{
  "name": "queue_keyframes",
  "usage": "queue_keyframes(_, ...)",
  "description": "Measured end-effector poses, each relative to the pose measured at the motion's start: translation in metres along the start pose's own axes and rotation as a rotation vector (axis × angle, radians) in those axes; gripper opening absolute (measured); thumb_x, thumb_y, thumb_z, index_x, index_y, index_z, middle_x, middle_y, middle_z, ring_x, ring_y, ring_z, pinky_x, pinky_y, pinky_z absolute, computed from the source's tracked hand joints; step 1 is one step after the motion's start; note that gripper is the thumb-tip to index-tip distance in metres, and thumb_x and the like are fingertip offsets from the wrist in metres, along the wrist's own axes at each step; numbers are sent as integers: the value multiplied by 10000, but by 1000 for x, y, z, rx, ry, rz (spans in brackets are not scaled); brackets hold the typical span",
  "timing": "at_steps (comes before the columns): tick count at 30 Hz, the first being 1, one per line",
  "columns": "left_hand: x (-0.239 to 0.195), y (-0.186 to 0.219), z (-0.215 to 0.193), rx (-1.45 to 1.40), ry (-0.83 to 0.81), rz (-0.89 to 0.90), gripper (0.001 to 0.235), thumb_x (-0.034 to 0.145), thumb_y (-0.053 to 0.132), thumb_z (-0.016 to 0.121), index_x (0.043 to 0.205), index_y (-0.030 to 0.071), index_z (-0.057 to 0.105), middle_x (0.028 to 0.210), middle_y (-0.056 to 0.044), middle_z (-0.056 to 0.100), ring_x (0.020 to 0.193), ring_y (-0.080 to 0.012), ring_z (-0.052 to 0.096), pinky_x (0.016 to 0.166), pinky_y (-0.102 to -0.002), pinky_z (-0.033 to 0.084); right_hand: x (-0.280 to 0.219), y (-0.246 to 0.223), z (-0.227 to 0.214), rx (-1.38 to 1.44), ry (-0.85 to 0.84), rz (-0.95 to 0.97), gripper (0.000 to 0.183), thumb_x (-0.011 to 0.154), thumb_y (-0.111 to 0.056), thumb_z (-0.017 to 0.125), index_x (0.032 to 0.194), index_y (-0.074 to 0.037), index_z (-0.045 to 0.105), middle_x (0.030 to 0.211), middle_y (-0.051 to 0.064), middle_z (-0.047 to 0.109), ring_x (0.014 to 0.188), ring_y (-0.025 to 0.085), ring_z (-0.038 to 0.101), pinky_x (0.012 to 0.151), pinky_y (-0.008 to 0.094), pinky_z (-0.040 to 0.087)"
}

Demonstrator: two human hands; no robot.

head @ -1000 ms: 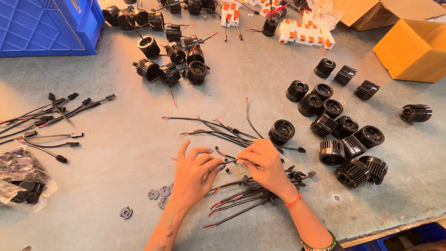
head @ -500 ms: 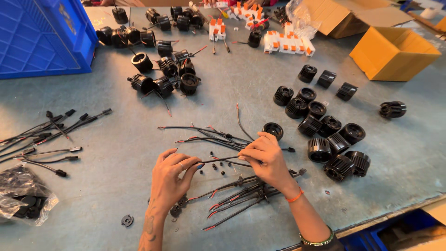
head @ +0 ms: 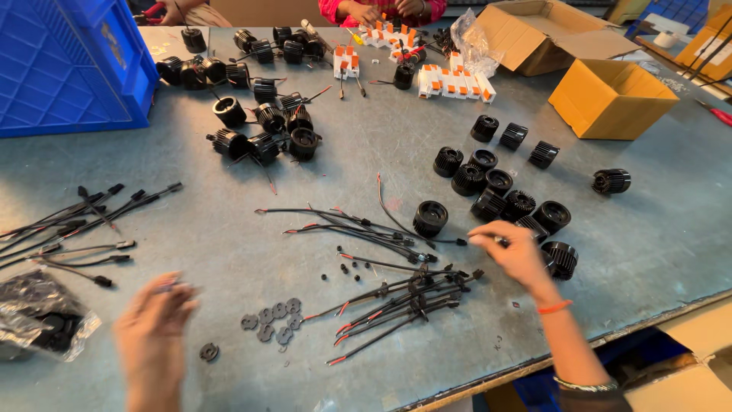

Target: The person assembles small electronic components by hand. They repeatedly pick up wires and small black plastic parts, connect them, and place the finished units on the table.

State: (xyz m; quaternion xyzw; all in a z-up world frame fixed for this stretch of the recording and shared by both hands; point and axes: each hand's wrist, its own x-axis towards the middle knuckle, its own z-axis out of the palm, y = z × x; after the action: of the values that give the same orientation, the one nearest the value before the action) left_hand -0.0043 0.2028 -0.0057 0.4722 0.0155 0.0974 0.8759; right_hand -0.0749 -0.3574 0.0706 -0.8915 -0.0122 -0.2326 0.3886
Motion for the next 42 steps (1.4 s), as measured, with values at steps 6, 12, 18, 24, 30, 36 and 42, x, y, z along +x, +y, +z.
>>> queue_keyframes(6,-7,-85,75,225,-215,-410,343,982,267,579,1027,-22,756,830,-16,656,676,-75,538,610,-221,437,23,-5,79,274,-524,76,193,913,-137,698,1044,-9,760,906,38,788,881,89,717,815,261,549)
queue_keyframes(12,-4,-92,96,540,-265,-348,452,967,484,592,807,68,667,691,32,564,573,-59,434,497,-225,326,36,-9,112,500,-628,40,183,935,-98,677,1059,16,749,914,36,768,909,98,707,854,273,549)
queue_keyframes(18,5,-94,95,570,-252,-463,656,982,649,445,618,110,534,573,36,432,478,-90,317,434,-271,212,40,-2,122,533,-614,20,183,928,-86,696,1060,23,759,915,43,771,900,97,695,851,270,540)
queue_keyframes(24,6,-102,108,511,-400,-303,522,970,519,562,620,139,484,574,76,431,496,-52,309,452,-272,242,42,-29,132,229,-537,12,215,884,-100,699,1066,-17,777,942,52,799,901,133,732,834,286,555)
queue_keyframes(30,-6,-111,118,616,-483,-221,499,979,466,613,651,94,560,599,77,455,546,-29,338,483,-266,268,19,-86,150,77,-399,-389,257,838,-133,767,1082,-53,768,1054,107,780,972,255,734,862,332,537)
queue_keyframes(36,-1,-108,100,722,-450,-138,506,970,463,615,719,25,652,638,32,572,628,-53,488,565,-262,409,-3,-116,181,102,-371,-352,201,812,-87,749,1007,-89,797,900,84,757,771,244,712,674,339,533)
queue_keyframes(42,22,-61,54,992,-204,-25,372,956,335,579,871,18,753,700,-69,694,652,-151,609,622,-329,482,4,-103,168,38,-111,-329,195,844,-21,704,1021,-73,768,869,83,708,745,229,682,652,331,529)
